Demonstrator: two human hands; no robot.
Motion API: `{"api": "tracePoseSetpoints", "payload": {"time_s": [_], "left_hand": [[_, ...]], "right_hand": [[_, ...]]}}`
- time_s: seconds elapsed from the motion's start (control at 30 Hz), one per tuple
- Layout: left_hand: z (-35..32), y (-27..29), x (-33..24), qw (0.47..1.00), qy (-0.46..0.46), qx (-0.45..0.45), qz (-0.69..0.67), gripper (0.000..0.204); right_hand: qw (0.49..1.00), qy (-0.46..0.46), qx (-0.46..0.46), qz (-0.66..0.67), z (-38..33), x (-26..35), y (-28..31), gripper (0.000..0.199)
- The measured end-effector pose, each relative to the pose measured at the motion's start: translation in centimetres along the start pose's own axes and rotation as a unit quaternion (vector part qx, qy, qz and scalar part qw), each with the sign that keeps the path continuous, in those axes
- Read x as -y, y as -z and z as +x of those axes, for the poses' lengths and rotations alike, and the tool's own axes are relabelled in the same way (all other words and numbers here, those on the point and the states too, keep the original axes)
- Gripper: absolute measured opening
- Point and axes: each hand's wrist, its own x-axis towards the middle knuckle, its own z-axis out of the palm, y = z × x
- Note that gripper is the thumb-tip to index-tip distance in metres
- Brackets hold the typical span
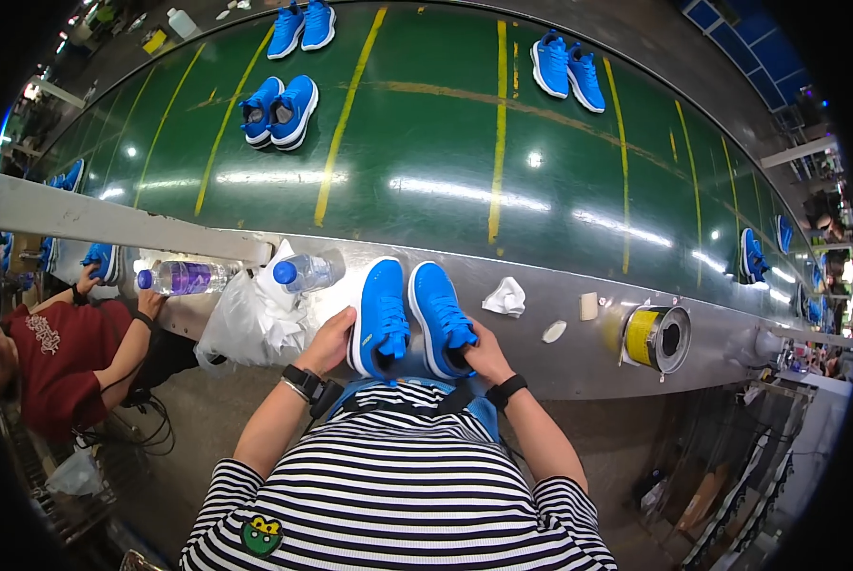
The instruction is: The recorder wipes down and inspects blue shoes on a conveyor belt.
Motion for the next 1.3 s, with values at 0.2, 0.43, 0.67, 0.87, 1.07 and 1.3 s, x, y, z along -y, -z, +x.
{"api": "tracePoseSetpoints", "payload": {"time_s": [0.2,0.43,0.67,0.87,1.07,1.3], "left_hand": [[-1.3,0.9,1.5,0.991,-0.065,-0.081,0.09,0.06],[-2.2,0.7,-0.1,0.974,-0.028,0.07,0.213,0.108],[-1.1,1.0,0.3,0.866,-0.111,0.024,0.487,0.085],[-0.5,-2.8,-1.5,0.994,0.012,-0.068,0.084,0.045],[0.8,-3.9,-2.1,0.996,0.026,-0.055,-0.068,0.017],[0.2,-4.0,-2.1,0.998,0.028,-0.034,-0.052,0.02]], "right_hand": [[0.963,-0.169,-0.033,0.208,-1.5,-1.2,0.9,0.031],[0.938,-0.163,-0.065,0.298,-1.5,0.2,0.3,0.04],[0.914,-0.145,-0.068,0.373,-0.9,-0.3,0.5,0.044],[0.904,-0.114,-0.07,0.406,-0.8,0.6,1.0,0.041],[0.894,-0.087,-0.038,0.438,-0.8,1.6,1.2,0.037],[0.898,-0.071,-0.029,0.434,-1.2,2.7,1.2,0.04]]}}
